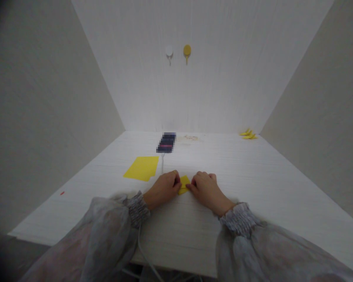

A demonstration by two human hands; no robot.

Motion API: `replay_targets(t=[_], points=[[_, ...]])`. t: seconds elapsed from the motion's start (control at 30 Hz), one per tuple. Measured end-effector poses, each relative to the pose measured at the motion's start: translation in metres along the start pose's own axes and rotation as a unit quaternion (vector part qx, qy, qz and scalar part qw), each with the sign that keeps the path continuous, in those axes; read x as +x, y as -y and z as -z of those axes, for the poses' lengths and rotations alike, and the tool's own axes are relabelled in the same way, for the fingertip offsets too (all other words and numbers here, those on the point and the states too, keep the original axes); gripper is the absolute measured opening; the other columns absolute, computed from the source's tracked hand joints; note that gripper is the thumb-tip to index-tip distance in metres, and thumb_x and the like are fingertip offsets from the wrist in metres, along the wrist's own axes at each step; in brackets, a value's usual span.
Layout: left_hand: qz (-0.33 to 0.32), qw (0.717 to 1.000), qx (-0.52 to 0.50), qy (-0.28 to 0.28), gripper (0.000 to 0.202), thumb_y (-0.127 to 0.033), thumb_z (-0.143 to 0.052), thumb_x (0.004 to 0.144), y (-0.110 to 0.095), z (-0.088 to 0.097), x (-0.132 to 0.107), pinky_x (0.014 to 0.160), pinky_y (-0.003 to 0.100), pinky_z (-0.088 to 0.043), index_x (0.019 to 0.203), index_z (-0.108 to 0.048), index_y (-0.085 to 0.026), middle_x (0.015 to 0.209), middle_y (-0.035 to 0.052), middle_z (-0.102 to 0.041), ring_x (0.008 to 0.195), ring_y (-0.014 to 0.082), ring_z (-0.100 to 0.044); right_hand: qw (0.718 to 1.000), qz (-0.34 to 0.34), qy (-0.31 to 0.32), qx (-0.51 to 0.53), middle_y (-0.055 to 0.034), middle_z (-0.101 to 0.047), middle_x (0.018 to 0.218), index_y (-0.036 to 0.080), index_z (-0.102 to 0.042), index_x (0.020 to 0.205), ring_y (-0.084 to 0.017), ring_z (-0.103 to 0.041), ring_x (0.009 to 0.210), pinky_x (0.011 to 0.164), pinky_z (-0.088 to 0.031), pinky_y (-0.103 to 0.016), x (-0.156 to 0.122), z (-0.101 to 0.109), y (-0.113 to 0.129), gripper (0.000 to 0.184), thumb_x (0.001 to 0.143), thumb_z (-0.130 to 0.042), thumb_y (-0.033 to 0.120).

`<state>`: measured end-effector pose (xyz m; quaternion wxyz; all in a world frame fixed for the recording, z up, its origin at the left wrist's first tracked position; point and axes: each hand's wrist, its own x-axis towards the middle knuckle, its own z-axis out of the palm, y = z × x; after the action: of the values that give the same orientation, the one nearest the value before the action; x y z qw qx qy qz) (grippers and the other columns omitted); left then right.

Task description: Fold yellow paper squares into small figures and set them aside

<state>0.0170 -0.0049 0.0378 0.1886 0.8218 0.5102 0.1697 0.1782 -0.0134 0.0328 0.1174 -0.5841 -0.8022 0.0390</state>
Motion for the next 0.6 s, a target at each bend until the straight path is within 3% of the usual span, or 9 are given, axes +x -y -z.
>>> replay_targets(t=[0.43, 0.6], points=[[0.013, 1.000, -0.004, 0.002, 0.012, -0.020, -0.039, 0.076, 0.0004, -0.0035, -0.0019, 0.065, 0.026, -0.040, 0.085, -0.046, -0.016, 0.079, 0.0050, -0.056, 0.074, 0.0154, -0.052, 0.999, -0.029, 0.010, -0.017, -0.0033, -0.056, 0.070, 0.017, -0.057, 0.066, -0.018, -0.050, 0.071, 0.068, -0.028, -0.032, 0.0014, 0.0015, 0.0040, 0.018, 0.074, -0.050, 0.031], [-0.015, 0.997, -0.061, -0.043, 0.019, -0.016, -0.045, 0.072, 0.0045, -0.0049, -0.0031, 0.073, 0.025, -0.040, 0.091, -0.046, -0.016, 0.090, 0.0051, -0.050, 0.081, 0.0135, -0.048, 0.999, -0.026, 0.013, -0.012, -0.0031, -0.056, 0.072, 0.017, -0.056, 0.065, -0.017, -0.051, 0.072, 0.068, -0.028, -0.031, 0.0018, 0.0018, 0.0055, 0.018, 0.074, -0.050, 0.031]])
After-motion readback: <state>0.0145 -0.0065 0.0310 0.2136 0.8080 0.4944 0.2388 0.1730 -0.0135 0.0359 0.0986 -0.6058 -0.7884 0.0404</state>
